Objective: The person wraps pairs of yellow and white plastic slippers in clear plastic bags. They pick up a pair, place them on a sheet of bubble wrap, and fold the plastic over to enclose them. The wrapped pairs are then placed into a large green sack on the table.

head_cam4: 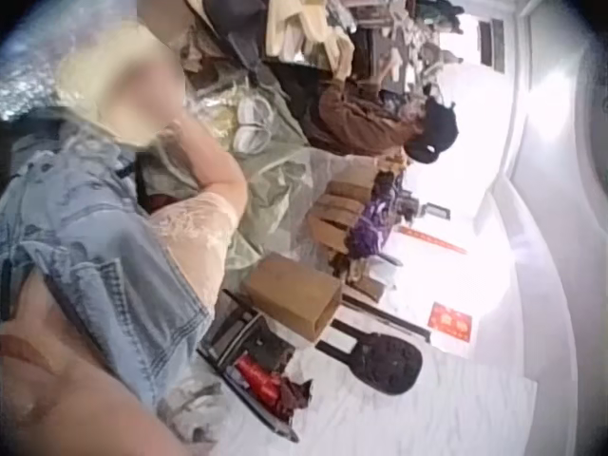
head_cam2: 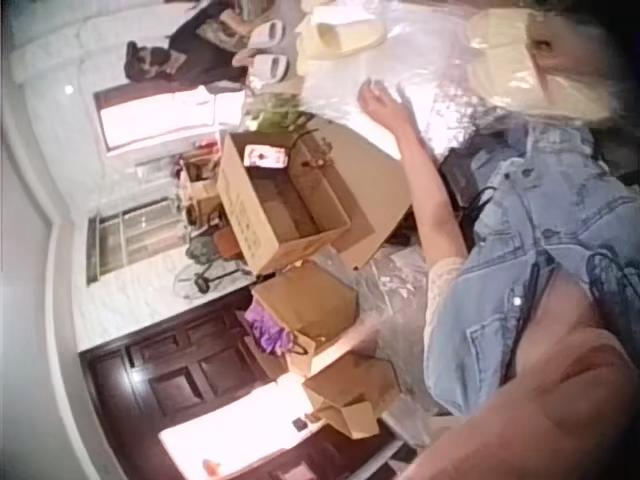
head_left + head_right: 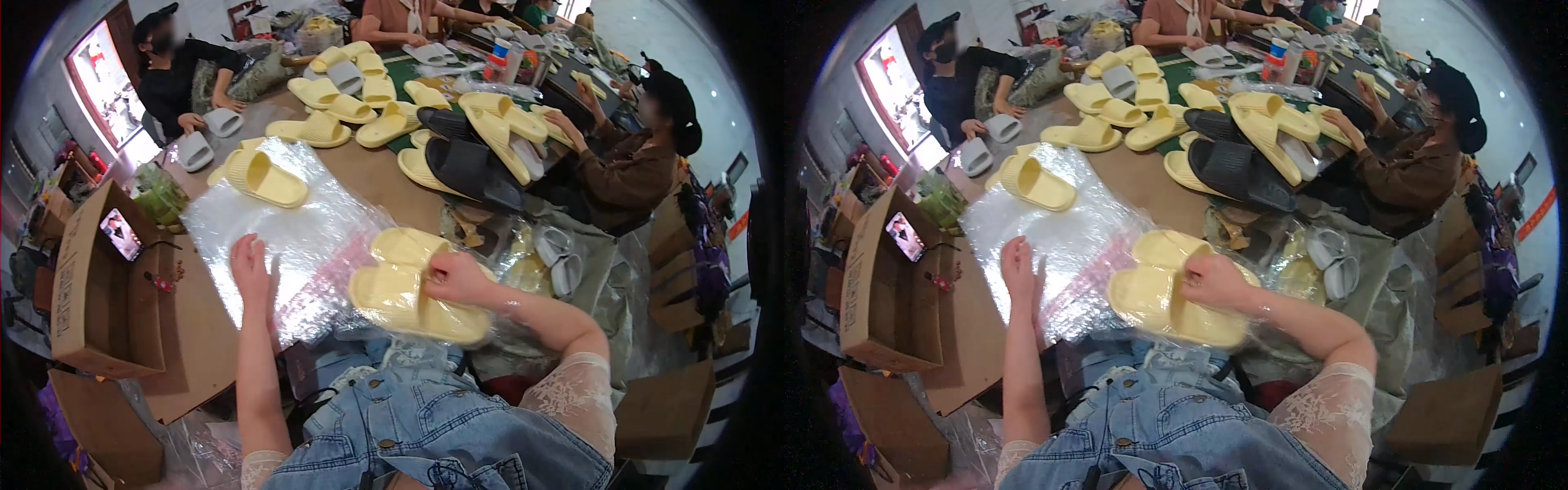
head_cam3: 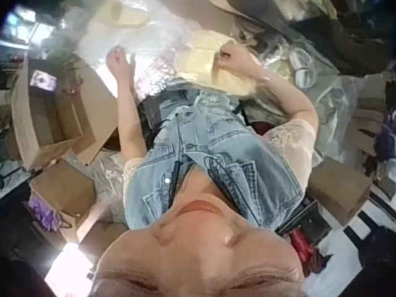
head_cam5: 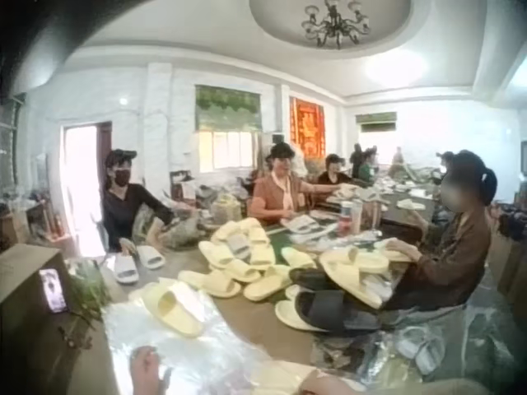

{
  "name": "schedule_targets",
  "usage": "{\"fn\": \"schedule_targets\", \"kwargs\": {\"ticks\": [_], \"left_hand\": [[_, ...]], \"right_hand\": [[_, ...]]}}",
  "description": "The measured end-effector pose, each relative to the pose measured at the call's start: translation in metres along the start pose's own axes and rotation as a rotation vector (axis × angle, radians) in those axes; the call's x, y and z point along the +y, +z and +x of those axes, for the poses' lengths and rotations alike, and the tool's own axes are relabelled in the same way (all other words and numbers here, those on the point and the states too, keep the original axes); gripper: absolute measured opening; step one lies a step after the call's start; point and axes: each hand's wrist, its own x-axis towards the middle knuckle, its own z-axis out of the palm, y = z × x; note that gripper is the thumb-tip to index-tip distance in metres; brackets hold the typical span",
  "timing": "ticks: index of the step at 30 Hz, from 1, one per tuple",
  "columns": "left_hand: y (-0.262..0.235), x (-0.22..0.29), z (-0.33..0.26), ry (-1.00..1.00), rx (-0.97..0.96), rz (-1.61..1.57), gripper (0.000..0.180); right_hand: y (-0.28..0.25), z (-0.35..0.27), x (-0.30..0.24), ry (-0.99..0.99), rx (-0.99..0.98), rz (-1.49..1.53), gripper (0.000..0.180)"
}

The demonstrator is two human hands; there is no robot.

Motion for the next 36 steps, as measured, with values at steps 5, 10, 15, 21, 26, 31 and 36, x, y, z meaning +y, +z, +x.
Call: {"fn": "schedule_targets", "kwargs": {"ticks": [5, 10, 15, 21, 26, 31, 36], "left_hand": [[0.001, -0.018, 0.001, -0.036, -0.035, 0.065, 0.022], [0.001, -0.007, 0.000, 0.020, 0.004, 0.164, 0.024], [0.003, -0.010, 0.001, 0.003, -0.025, 0.180, 0.026], [-0.002, -0.014, -0.001, -0.001, -0.003, 0.159, 0.026], [0.001, -0.003, -0.002, -0.019, -0.008, 0.156, 0.025], [0.001, -0.010, 0.000, -0.007, -0.028, 0.180, 0.026], [0.000, -0.012, -0.004, -0.006, -0.006, 0.195, 0.026]], "right_hand": [[-0.084, -0.075, 0.026, 0.136, -0.154, -0.232, 0.028], [-0.135, -0.091, 0.080, 0.347, -0.100, -0.602, 0.024], [-0.110, -0.069, 0.166, 0.389, -0.066, -0.844, 0.026], [0.004, -0.017, 0.230, 0.384, -0.054, -0.744, 0.025], [0.128, -0.013, 0.294, 0.519, 0.031, -0.541, 0.038], [0.107, -0.009, 0.285, 0.441, -0.205, -0.584, 0.054], [-0.047, 0.007, 0.169, 0.491, -0.472, -0.169, 0.047]]}}
